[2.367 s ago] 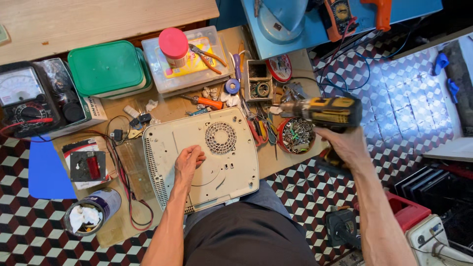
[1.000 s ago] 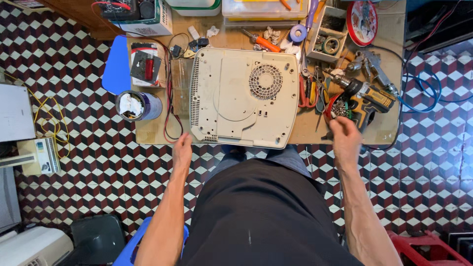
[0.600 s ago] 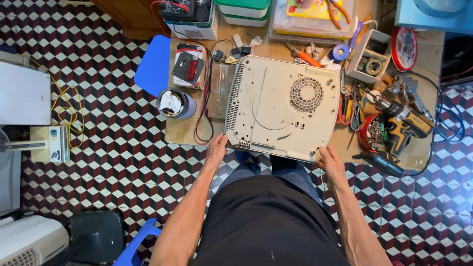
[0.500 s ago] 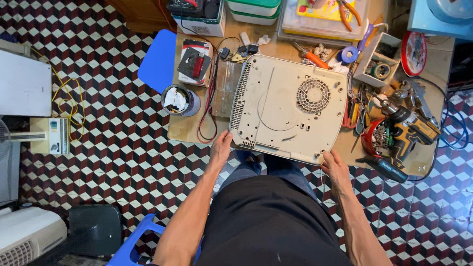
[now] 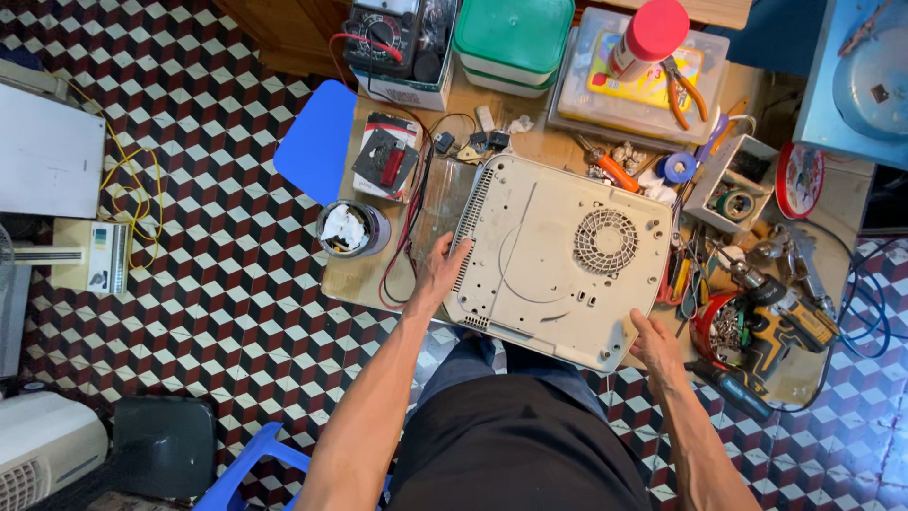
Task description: The person wipes the inside of a white plastic casing with a cloth, then places it over an electronic assembly containing a copper coil. They secure the casing by driving multiple screws into the back using a cordless drill.
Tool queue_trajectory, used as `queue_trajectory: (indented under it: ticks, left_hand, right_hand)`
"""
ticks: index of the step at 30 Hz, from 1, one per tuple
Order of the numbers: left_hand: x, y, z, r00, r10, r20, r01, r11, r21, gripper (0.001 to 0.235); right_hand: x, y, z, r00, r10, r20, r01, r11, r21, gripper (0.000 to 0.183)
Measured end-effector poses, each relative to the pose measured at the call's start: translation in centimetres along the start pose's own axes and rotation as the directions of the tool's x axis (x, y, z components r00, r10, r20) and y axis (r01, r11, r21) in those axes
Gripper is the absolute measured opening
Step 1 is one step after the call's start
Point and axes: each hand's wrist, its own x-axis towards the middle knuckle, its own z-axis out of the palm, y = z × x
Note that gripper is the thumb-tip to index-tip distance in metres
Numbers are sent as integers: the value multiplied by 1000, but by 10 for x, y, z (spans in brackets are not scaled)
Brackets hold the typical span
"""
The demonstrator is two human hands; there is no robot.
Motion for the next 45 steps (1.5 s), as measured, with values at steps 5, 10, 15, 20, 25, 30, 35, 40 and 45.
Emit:
queue_trajectory:
  ticks: [5, 10, 15, 20, 25, 30, 35, 40, 45]
  left_hand:
    - [9, 5, 14, 997, -69, -33, 70, 997, 20, 74]
    - [-4, 12, 25, 984, -30, -173, 52, 992, 119, 76]
    - [-21, 25, 28, 971, -153, -185, 183, 971, 153, 78]
    - [-58, 17, 32, 948, -272, -162, 287, 955, 76, 81]
    - [-72, -9, 43, 964, -108, -243, 172, 951, 258, 80]
    - [-71, -12, 41, 975, 8, -224, 63, 950, 305, 77]
    - [-77, 9, 45, 960, -118, -254, 207, 908, 364, 82]
    - [-73, 41, 33, 946, -254, -202, 302, 916, 262, 80]
    - [-40, 85, 14, 923, 334, -191, -175, 808, 563, 63]
  right_hand:
    - [24, -22, 7, 993, 119, -15, -118, 991, 56, 82]
    - [13, -32, 21, 999, 44, -26, -46, 997, -66, 79]
    - [15, -32, 15, 998, -33, -46, 28, 993, -112, 82]
    - [6, -33, 11, 999, -21, -35, 24, 998, 66, 85]
    - [-8, -42, 16, 986, -12, -167, 10, 1000, -11, 85]
    - [-10, -44, 11, 993, 10, -116, -4, 998, 55, 82]
    - [7, -45, 0, 991, 111, 72, -117, 990, 84, 82]
    - [9, -42, 1, 982, 155, 109, -164, 984, 72, 78]
    - [0, -43, 8, 970, 207, 129, -230, 952, 202, 72]
